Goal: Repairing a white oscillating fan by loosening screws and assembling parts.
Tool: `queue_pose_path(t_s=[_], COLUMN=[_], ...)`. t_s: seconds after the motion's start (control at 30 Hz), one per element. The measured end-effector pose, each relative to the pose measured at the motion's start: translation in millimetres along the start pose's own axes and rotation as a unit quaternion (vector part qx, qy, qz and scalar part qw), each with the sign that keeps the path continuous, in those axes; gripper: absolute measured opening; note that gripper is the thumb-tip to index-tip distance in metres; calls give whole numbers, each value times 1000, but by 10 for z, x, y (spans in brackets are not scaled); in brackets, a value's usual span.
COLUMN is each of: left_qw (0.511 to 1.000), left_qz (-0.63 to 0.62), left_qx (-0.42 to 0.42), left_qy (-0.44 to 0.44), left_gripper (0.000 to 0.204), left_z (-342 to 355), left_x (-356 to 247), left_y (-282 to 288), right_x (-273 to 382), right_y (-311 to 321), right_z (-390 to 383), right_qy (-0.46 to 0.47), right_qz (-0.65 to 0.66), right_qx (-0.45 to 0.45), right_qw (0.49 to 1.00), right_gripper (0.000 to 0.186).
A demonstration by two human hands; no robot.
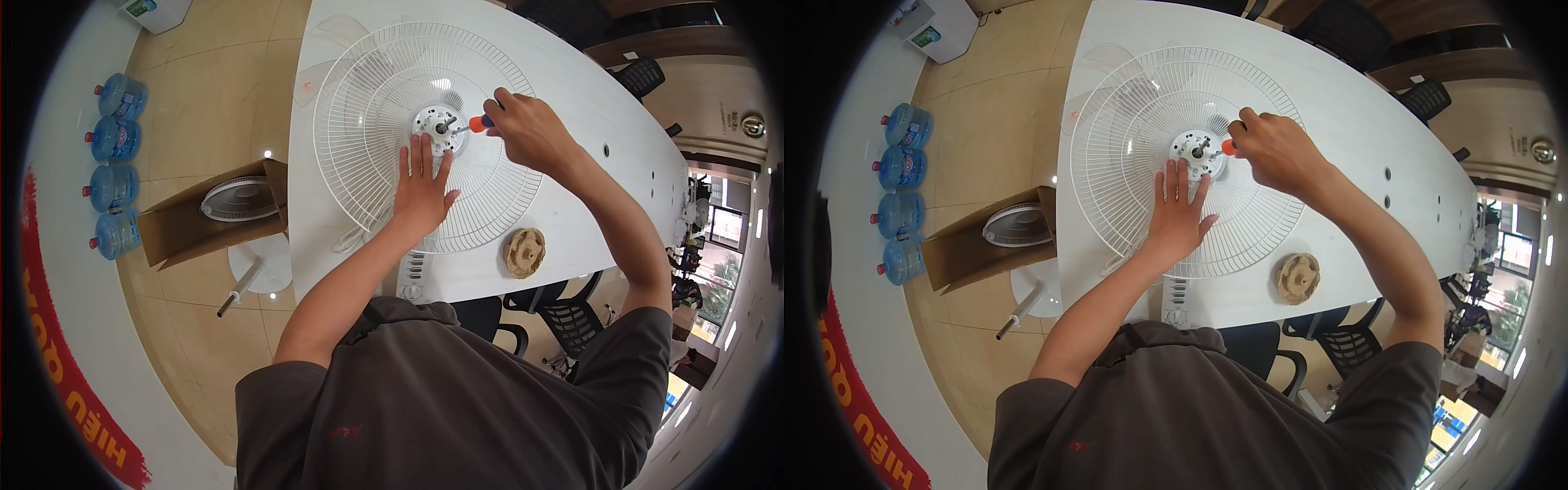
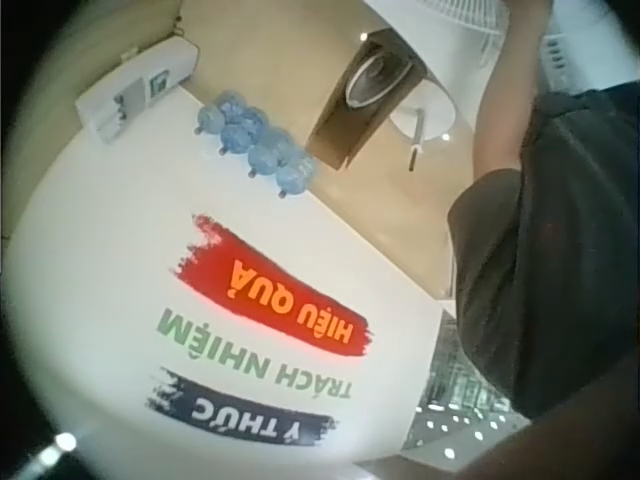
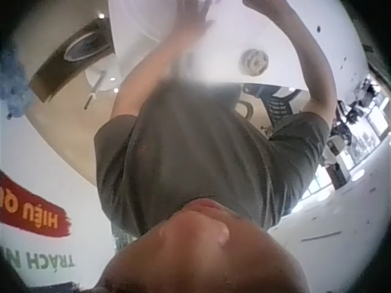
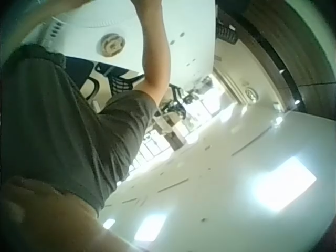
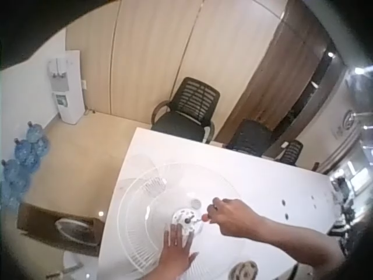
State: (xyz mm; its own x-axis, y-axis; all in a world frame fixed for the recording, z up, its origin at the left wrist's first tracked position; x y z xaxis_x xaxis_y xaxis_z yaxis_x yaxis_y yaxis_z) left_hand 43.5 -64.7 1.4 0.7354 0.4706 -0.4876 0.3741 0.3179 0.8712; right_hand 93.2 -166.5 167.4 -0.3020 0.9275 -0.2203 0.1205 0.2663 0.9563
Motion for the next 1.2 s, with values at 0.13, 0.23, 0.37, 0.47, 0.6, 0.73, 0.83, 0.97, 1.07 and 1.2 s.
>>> queue_pose_path(t_s=[0.13,0.23,0.37,0.47,0.6,0.73,0.83,0.97,1.07,1.2], left_qw=[1000,1000,1000,1000,1000,1000,1000,1000,1000,1000], left_qz=[-1,0,-8,-7,-16,-11,-10,-11,-10,-13], left_qx=[1,3,-6,-10,-14,-7,-6,-4,-4,-6], left_qy=[-4,-3,-5,-3,-4,-6,-6,-6,-4,-1], left_gripper=[74,74,74,74,74,75,75,74,75,75], left_z=[7,3,-12,-7,-4,-1,4,0,-3,1], left_x=[-12,-18,-26,-21,-19,-23,-18,-24,-30,-25], left_y=[-1,-8,4,8,11,15,20,24,31,31], right_x=[-52,-154,-62,-76,8,22,-21,-208,-122,-136], right_y=[-86,-117,9,-83,-25,10,-60,-126,14,-88], right_z=[179,240,110,55,61,147,175,153,90,29], right_qy=[-90,-172,-101,-23,4,-55,-116,-256,-177,-74], right_qz=[22,41,18,-10,-5,26,33,72,78,32], right_qx=[79,131,0,28,6,33,72,155,41,15], right_qw=[993,975,995,999,1000,998,990,952,980,997], right_gripper=[28,33,39,44,43,29,31,41,42,51])
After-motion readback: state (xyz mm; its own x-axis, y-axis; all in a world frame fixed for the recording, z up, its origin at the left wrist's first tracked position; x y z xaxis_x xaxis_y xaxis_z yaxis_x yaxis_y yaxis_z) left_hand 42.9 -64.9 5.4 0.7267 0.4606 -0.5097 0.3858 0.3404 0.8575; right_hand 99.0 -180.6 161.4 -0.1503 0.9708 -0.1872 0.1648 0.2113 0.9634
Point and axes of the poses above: each hand's wrist, its own z-axis towards the middle knuckle, its own y-axis out of the back of the hand, x = y × z, the point moved 8 cm from there along z, towards the middle knuckle, and after that the axes turned 3 degrees about -z, right-handed, at the moved point
